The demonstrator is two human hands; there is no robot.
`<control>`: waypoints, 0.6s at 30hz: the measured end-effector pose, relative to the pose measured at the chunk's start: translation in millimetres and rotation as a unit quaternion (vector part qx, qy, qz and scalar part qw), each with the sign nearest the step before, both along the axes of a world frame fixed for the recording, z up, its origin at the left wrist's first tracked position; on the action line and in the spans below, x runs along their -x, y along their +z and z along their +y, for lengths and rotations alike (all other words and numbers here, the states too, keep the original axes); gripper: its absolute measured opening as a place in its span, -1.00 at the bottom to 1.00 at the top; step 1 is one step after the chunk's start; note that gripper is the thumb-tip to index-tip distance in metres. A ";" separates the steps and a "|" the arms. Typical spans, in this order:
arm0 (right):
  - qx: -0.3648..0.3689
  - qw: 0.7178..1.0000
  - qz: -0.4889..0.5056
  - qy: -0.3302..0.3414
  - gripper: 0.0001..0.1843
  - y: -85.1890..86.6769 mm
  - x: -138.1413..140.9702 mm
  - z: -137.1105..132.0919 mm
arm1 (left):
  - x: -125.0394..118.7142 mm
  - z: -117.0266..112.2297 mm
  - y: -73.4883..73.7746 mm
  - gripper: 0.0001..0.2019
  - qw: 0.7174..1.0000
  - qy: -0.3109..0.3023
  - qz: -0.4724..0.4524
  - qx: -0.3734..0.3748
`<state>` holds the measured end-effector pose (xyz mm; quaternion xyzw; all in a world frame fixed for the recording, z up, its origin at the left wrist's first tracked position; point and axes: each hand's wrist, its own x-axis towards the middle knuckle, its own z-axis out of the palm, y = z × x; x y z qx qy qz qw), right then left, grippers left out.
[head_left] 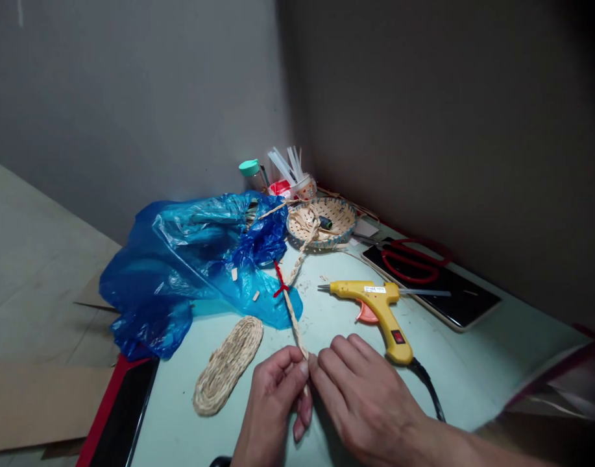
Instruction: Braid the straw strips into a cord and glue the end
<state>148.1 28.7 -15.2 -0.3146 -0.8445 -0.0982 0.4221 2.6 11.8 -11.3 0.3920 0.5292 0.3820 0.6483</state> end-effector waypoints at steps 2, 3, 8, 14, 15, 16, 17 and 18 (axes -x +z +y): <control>-0.007 1.000 -0.002 0.003 -0.65 -1.2 -0.8 0.1 | -0.3 0.7 0.3 -0.71 1.000 0.002 -0.007 0.003; -0.007 1.000 -0.004 0.009 -0.65 -1.8 -1.2 -0.1 | -0.4 1.1 0.2 -0.70 1.000 0.006 -0.009 0.004; 0.008 0.999 -0.025 0.041 -0.64 -7.3 -4.9 -0.7 | -0.2 4.1 0.1 -0.70 1.000 0.009 -0.029 0.008; 0.091 0.988 -0.049 0.113 -0.70 5.6 -27.0 3.7 | 0.1 6.7 8.4 -0.69 0.999 0.015 -0.028 0.026; 0.131 0.981 -0.074 0.125 -0.72 13.4 -31.7 8.0 | 0.0 6.6 8.8 -0.68 0.999 0.019 -0.018 0.029; 0.175 0.971 -0.096 0.129 -0.74 22.4 -35.5 14.2 | 0.0 6.3 8.5 -0.67 0.999 0.023 -0.007 0.028; 0.198 0.967 -0.102 0.125 -0.75 32.3 -37.9 22.7 | -0.1 5.9 7.7 -0.67 0.999 0.026 0.005 0.024; 0.205 0.968 -0.100 0.104 -0.74 42.4 -38.5 33.5 | -0.1 5.3 6.5 -0.67 0.999 0.029 0.017 0.016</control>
